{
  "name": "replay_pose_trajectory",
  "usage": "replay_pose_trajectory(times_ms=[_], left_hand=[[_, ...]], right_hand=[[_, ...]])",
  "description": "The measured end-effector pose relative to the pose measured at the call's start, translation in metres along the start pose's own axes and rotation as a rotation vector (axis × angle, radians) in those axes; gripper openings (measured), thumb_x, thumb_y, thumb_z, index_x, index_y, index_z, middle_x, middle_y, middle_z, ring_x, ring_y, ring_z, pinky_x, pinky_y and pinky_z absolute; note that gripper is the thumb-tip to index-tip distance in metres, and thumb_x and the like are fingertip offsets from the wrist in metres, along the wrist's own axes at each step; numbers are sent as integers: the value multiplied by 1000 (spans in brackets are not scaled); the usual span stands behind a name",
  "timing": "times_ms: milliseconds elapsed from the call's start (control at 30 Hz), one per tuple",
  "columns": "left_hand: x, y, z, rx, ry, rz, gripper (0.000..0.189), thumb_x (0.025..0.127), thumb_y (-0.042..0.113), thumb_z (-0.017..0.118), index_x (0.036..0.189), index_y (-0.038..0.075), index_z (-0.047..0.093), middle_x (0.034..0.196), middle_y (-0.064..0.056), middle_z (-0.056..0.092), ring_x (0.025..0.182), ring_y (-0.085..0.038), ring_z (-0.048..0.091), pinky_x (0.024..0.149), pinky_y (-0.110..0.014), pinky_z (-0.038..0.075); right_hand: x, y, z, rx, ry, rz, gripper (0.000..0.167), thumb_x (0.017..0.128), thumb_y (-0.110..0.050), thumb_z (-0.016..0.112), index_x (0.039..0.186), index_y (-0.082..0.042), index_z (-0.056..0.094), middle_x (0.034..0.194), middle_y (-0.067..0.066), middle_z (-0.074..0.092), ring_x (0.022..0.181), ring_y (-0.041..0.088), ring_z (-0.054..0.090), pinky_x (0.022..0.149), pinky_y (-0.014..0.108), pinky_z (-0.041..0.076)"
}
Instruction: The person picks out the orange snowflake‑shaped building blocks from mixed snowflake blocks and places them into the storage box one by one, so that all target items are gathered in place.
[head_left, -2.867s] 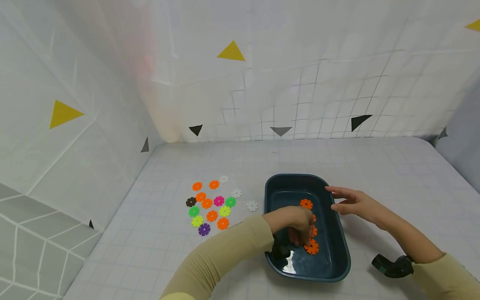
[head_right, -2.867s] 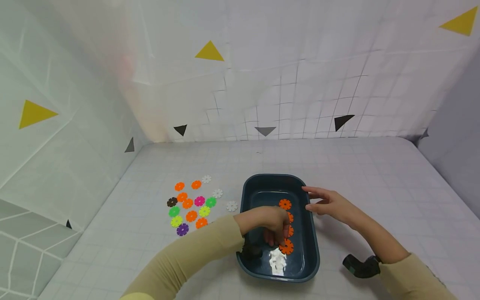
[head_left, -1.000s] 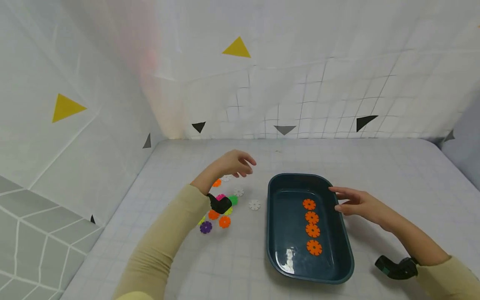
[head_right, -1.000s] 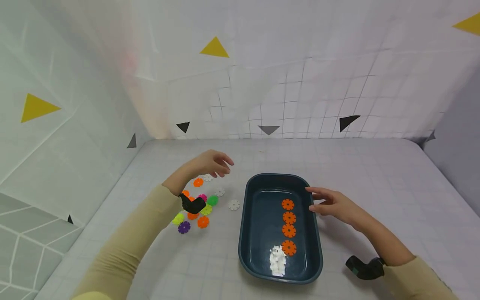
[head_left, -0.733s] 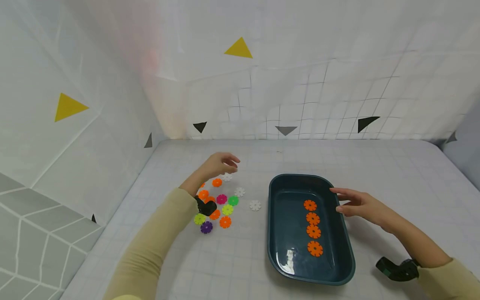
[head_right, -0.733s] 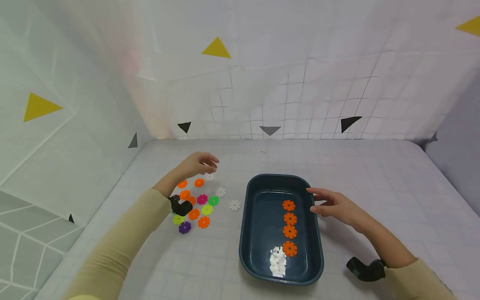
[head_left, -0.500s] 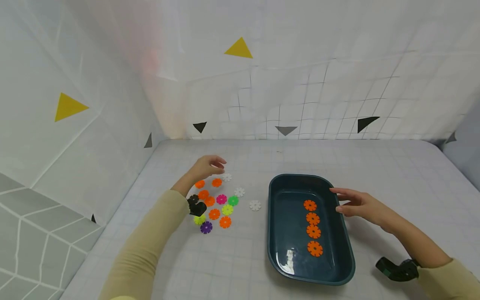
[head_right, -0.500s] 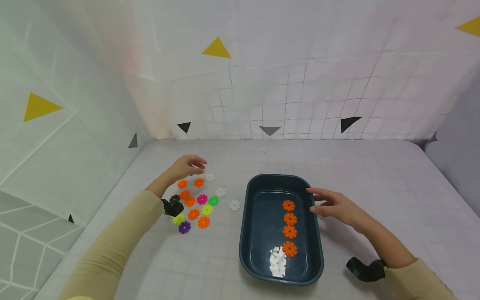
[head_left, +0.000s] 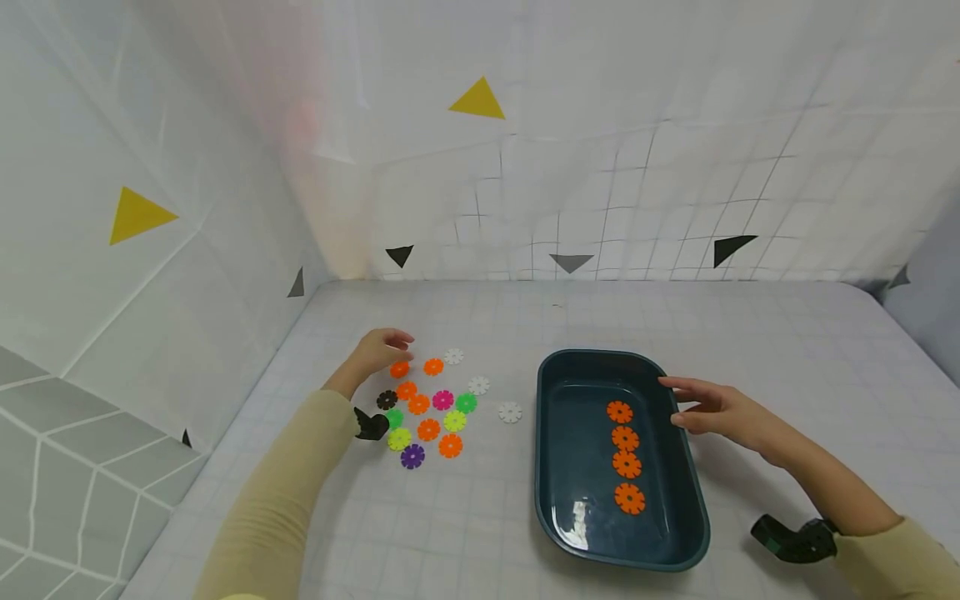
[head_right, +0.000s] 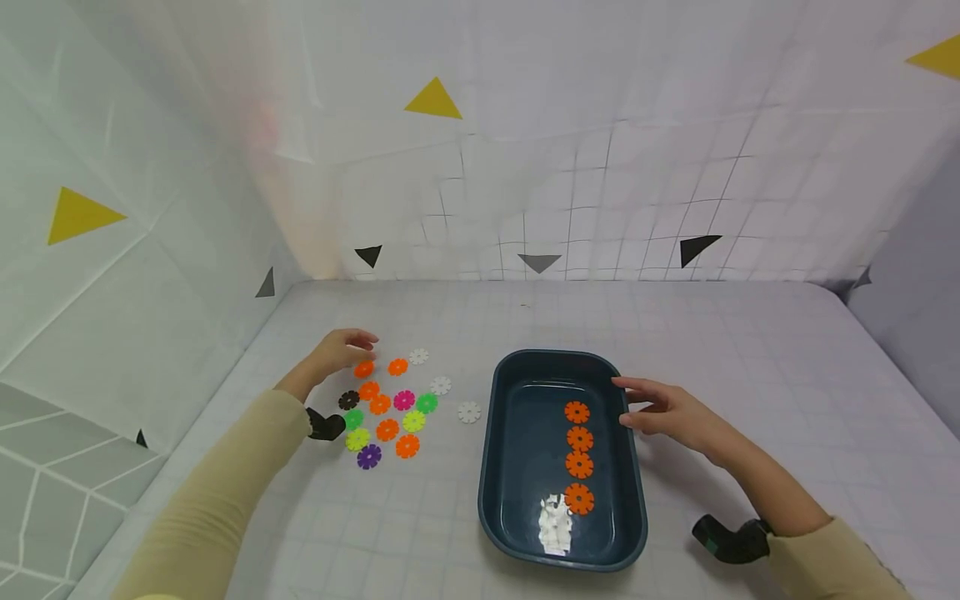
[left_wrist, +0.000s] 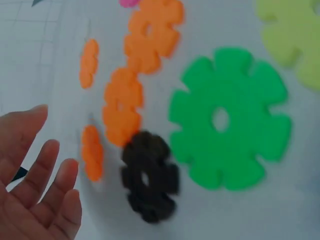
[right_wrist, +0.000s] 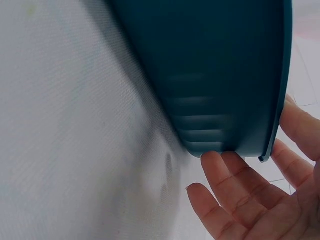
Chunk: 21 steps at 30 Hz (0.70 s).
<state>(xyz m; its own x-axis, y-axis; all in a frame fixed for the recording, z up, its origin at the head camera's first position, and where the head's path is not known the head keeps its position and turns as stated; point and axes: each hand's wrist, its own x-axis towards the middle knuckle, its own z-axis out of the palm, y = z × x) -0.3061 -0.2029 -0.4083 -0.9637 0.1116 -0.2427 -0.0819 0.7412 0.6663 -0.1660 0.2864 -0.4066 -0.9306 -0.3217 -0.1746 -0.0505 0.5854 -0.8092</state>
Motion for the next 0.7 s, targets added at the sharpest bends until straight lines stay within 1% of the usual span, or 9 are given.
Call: replay_pose_trajectory(times_ms=[133, 233, 300, 433, 533, 700], left_hand=[[0, -12, -1, -8, -1, -63, 39, 87, 21, 62, 123, 6, 54, 121, -16, 52, 105, -29, 48, 97, -43, 40], [-1, -18, -1, -11, -9, -74, 41, 86, 21, 62, 123, 5, 54, 120, -17, 52, 104, -29, 47, 96, -42, 40], [-1, -20, -1, 0, -17, -81, 42, 85, 21, 64, 122, 6, 54, 118, -16, 52, 103, -28, 48, 95, -41, 40], [-2, -20, 1, 69, -38, -74, 42, 83, 20, 67, 120, 5, 56, 115, -15, 54, 100, -27, 49, 94, -40, 42], [-2, -18, 2, 116, -42, -68, 38, 83, 18, 67, 117, 3, 58, 113, -15, 55, 98, -27, 50, 93, -40, 43], [-2, -15, 2, 135, -43, -100, 35, 83, 17, 66, 114, 2, 59, 111, -15, 57, 96, -28, 51, 93, -40, 43]], right_hand=[[0, 0, 1, -11, 3, 4, 63, 88, -29, 59, 140, -3, 33, 132, 35, 37, 108, 41, 51, 78, 48, 50], [0, 1, 1, -10, 2, 3, 63, 88, -29, 59, 140, -2, 33, 132, 35, 36, 108, 41, 51, 77, 48, 50], [0, 1, 2, -2, -2, 7, 64, 88, -29, 59, 140, -2, 33, 132, 35, 37, 106, 38, 53, 77, 47, 51], [0, 0, 1, 10, -9, 17, 65, 88, -29, 59, 140, -2, 32, 132, 35, 36, 105, 37, 54, 78, 46, 51], [0, 0, 0, 6, -12, 15, 65, 88, -29, 59, 141, -2, 31, 133, 35, 35, 107, 39, 52, 78, 47, 51], [1, 0, 3, -36, 0, 16, 64, 89, -30, 58, 141, -3, 32, 134, 35, 35, 113, 45, 47, 79, 49, 50]])
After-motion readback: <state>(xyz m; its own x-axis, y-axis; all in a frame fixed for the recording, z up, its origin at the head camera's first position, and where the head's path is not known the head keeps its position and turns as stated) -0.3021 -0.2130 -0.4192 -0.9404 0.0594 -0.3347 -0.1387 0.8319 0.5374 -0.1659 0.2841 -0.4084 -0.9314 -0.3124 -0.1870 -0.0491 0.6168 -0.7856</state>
